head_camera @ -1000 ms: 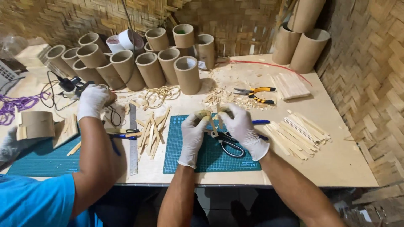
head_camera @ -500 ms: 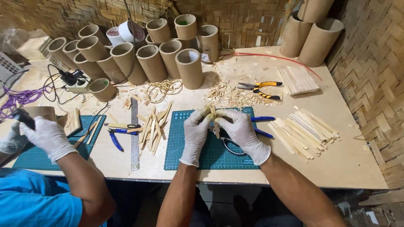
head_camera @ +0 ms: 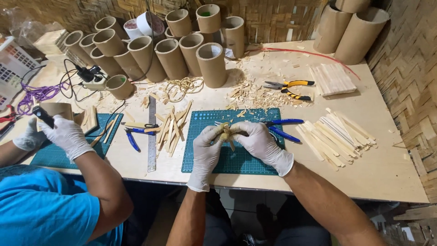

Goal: A person uses scissors to cut small wooden sticks into shorter pieces on a cutting mat in a workshop.

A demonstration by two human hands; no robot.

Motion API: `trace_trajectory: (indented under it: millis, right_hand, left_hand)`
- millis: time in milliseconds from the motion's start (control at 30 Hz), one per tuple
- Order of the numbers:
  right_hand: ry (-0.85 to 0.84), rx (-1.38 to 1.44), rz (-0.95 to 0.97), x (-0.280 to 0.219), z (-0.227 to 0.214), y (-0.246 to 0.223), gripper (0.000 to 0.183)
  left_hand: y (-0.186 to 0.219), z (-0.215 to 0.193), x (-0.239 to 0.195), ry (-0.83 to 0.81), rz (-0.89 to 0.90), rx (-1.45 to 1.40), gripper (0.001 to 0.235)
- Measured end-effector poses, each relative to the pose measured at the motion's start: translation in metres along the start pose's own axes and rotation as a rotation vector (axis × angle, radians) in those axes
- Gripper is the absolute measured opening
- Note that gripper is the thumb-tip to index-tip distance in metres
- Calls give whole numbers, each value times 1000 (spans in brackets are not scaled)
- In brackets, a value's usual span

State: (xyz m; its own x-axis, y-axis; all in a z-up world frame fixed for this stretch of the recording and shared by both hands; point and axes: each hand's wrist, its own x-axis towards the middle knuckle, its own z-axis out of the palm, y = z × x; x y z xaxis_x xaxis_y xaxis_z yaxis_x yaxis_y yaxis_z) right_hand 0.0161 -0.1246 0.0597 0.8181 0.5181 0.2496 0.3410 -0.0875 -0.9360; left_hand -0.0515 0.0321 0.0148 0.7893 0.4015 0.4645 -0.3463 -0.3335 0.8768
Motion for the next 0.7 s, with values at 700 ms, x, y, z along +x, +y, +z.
trace_trajectory:
  millis: [700]
  right_hand:
    - [-50,-157,68,-10,0,-3,16]
  left_hand:
    - [34,0,-4,-60,-240,-250,14]
